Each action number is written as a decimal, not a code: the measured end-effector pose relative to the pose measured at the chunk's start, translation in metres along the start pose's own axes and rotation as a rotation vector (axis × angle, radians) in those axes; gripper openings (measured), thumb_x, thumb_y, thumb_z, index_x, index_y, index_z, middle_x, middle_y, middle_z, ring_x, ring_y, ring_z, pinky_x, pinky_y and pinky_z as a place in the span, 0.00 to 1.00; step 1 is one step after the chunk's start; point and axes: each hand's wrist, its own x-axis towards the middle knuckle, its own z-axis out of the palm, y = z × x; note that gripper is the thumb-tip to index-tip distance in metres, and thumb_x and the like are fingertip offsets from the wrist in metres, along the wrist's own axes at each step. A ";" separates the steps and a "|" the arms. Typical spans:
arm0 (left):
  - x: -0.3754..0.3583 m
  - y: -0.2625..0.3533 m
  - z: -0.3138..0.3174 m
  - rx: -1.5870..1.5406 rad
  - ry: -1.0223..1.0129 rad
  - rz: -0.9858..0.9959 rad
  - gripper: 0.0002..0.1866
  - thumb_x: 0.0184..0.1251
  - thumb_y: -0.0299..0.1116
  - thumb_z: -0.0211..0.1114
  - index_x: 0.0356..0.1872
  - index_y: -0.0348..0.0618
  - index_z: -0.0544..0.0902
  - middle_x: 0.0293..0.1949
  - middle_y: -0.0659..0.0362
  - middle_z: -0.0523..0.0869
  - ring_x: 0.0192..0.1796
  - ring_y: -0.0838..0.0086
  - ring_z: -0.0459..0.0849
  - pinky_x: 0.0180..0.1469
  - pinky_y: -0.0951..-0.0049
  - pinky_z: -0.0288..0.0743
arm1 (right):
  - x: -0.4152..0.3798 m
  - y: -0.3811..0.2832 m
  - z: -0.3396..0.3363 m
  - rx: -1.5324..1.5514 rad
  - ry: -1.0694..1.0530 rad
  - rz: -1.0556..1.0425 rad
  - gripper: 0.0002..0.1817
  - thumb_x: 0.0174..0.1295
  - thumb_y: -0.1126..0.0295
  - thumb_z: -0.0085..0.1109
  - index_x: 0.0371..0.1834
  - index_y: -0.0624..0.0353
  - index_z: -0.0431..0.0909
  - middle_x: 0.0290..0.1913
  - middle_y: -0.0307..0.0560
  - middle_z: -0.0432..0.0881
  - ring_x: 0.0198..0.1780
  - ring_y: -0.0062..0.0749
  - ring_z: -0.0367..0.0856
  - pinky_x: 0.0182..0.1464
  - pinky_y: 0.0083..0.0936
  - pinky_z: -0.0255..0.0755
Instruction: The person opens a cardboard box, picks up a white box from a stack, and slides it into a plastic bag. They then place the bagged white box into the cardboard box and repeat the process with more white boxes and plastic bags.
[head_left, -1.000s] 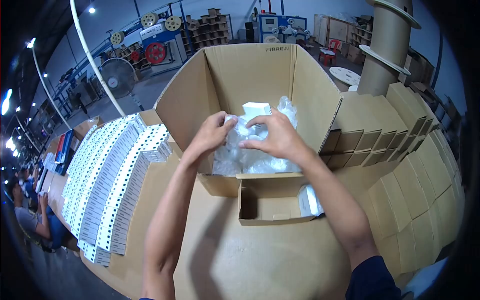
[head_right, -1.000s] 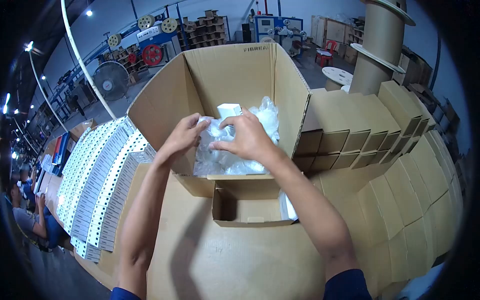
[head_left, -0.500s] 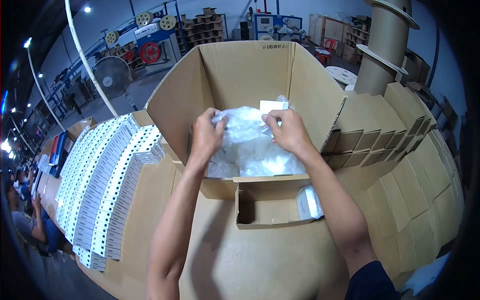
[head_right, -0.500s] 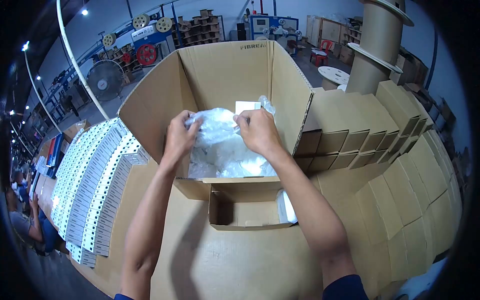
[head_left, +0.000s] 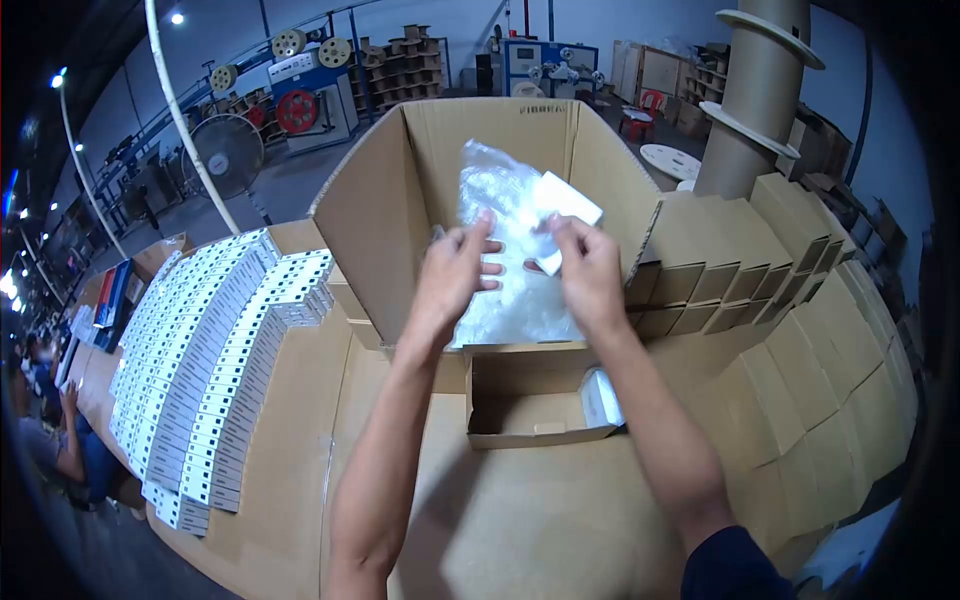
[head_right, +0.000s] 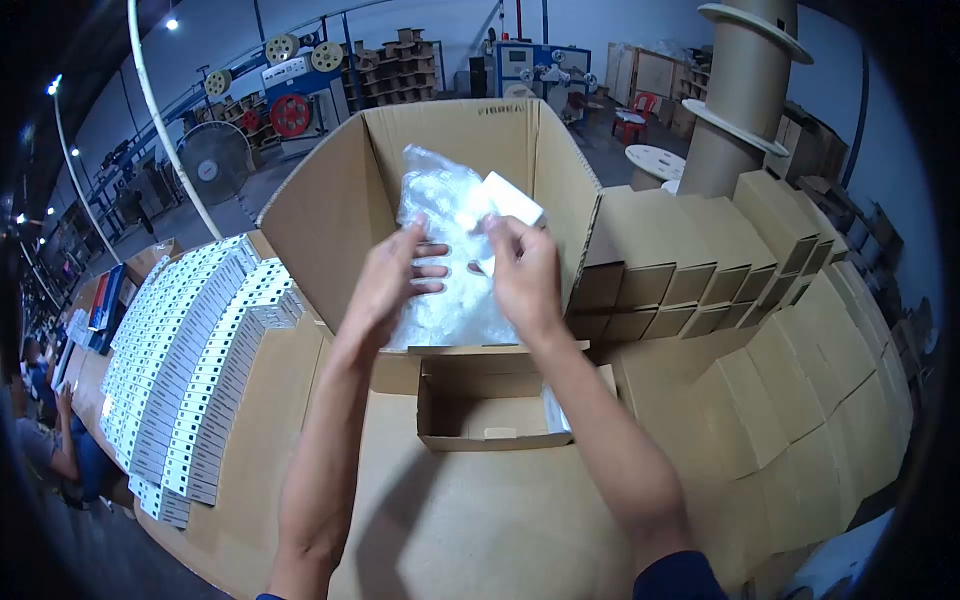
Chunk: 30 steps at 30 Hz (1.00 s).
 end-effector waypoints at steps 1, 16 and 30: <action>-0.014 0.001 0.012 -0.212 -0.063 -0.023 0.25 0.80 0.49 0.63 0.56 0.33 0.80 0.46 0.53 0.86 0.47 0.70 0.86 0.48 0.68 0.83 | -0.013 -0.009 -0.001 -0.153 -0.008 -0.044 0.19 0.78 0.58 0.57 0.43 0.66 0.87 0.32 0.46 0.83 0.36 0.28 0.80 0.42 0.28 0.83; -0.275 0.021 0.032 -0.538 0.209 0.067 0.09 0.80 0.31 0.64 0.38 0.44 0.73 0.33 0.67 0.78 0.33 0.87 0.76 0.36 0.82 0.75 | -0.262 -0.108 -0.050 -0.464 -0.030 0.181 0.17 0.64 0.61 0.74 0.39 0.69 0.87 0.41 0.52 0.80 0.38 0.34 0.77 0.42 0.31 0.73; -0.420 -0.065 0.052 -0.165 0.115 0.094 0.14 0.73 0.22 0.68 0.53 0.40 0.74 0.43 0.59 0.80 0.43 0.81 0.79 0.42 0.81 0.76 | -0.418 -0.114 -0.076 -0.407 0.205 0.290 0.12 0.72 0.64 0.68 0.39 0.62 0.91 0.38 0.43 0.81 0.42 0.25 0.76 0.44 0.24 0.71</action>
